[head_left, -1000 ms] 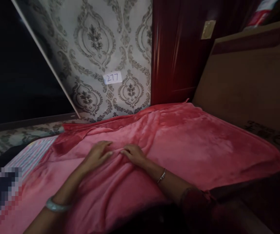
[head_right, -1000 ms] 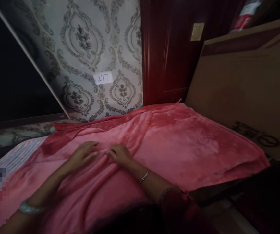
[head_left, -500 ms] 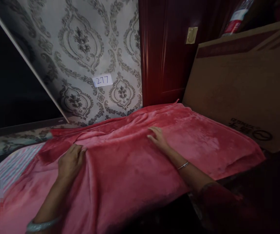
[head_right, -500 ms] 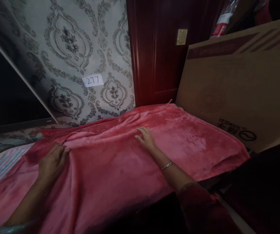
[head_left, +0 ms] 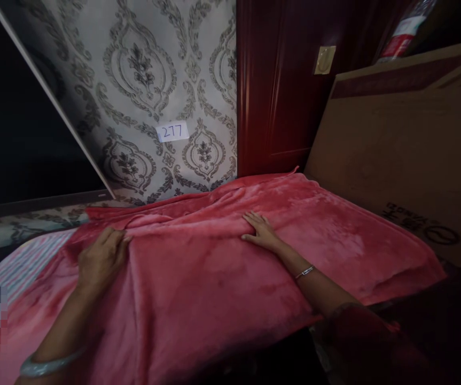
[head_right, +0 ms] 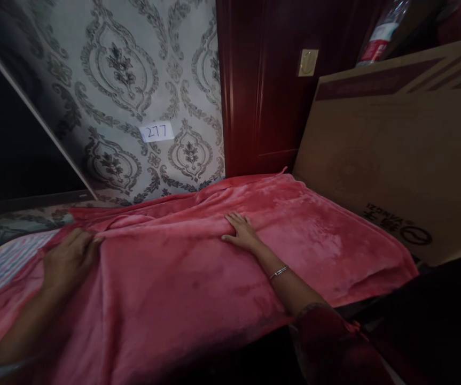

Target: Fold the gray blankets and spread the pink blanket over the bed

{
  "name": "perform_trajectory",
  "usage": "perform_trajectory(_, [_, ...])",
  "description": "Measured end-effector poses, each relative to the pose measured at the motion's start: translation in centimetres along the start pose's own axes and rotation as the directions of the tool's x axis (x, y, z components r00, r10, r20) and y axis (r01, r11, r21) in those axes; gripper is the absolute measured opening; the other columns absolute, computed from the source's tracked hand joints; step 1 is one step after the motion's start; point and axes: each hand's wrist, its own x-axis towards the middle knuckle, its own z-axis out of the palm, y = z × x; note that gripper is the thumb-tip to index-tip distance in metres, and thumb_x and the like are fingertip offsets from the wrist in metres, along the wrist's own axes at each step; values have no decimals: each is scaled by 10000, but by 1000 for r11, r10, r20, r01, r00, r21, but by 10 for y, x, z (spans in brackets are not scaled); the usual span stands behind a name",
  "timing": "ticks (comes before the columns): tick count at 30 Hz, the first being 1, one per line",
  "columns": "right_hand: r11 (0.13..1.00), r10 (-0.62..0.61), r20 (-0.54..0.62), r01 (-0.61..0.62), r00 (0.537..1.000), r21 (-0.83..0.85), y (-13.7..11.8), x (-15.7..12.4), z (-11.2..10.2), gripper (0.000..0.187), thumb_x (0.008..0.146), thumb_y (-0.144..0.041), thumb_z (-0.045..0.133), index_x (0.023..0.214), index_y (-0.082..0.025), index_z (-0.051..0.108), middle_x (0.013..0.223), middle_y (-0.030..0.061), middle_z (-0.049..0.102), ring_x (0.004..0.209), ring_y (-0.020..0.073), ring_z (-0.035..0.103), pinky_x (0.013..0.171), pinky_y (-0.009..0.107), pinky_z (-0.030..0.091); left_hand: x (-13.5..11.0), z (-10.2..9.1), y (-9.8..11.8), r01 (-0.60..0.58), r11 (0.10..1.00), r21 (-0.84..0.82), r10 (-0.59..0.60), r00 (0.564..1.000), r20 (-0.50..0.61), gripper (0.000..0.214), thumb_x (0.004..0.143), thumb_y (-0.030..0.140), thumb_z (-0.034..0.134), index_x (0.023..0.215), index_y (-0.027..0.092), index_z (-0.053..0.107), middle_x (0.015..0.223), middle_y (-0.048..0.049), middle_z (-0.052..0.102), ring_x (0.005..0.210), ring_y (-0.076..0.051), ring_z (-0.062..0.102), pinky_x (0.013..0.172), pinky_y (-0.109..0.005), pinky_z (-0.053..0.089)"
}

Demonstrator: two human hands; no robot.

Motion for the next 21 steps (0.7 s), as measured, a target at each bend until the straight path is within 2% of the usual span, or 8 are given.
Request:
perform_trajectory(5, [1000, -5, -53, 4, 999, -21, -4, -6, 6, 760, 857, -561, 694, 1491, -187, 504, 1543, 204, 451, 1466, 355, 363, 1179, 622, 234, 3, -7, 4, -8, 1000, 8, 8, 1000, 13, 346, 965, 429, 329, 836, 208, 562, 842, -53, 562, 760, -203, 558, 608, -275, 353])
perform_trajectory(10, [998, -51, -147, 47, 988, -28, -3, -8, 6, 540, 888, -408, 700, 1375, -188, 626, 1420, 180, 589, 1319, 310, 529, 1132, 533, 346, 4, -10, 7, 7, 1000, 6, -7, 1000, 9, 332, 956, 429, 337, 800, 216, 539, 812, -49, 542, 757, -208, 554, 606, -275, 345])
perform_trajectory(16, [998, -55, -180, 54, 982, -11, -7, -6, 7, 189, 905, -194, 640, 1051, -214, 758, 1146, 97, 744, 1109, 246, 648, 1051, 444, 414, 4, -14, 10, 5, 1000, 11, -6, 999, 54, 344, 956, 413, 331, 856, 195, 577, 859, -63, 566, 780, -213, 569, 614, -276, 361])
perform_trajectory(19, [999, -42, -201, 40, 979, -14, -7, -7, 3, 149, 922, -191, 599, 943, -198, 747, 997, 86, 761, 975, 232, 668, 959, 386, 462, 5, -16, 12, 24, 1000, 17, -26, 995, 97, 362, 959, 417, 316, 869, 189, 583, 885, -73, 588, 818, -212, 590, 638, -272, 383])
perform_trajectory(21, [1000, -11, -245, 8, 969, -14, -6, -8, -6, 209, 958, -206, 522, 913, -185, 724, 938, 97, 751, 900, 231, 663, 864, 354, 486, 5, -16, 14, 48, 998, 28, -52, 987, 152, 362, 955, 418, 313, 888, 187, 583, 925, -82, 608, 846, -216, 606, 658, -273, 402])
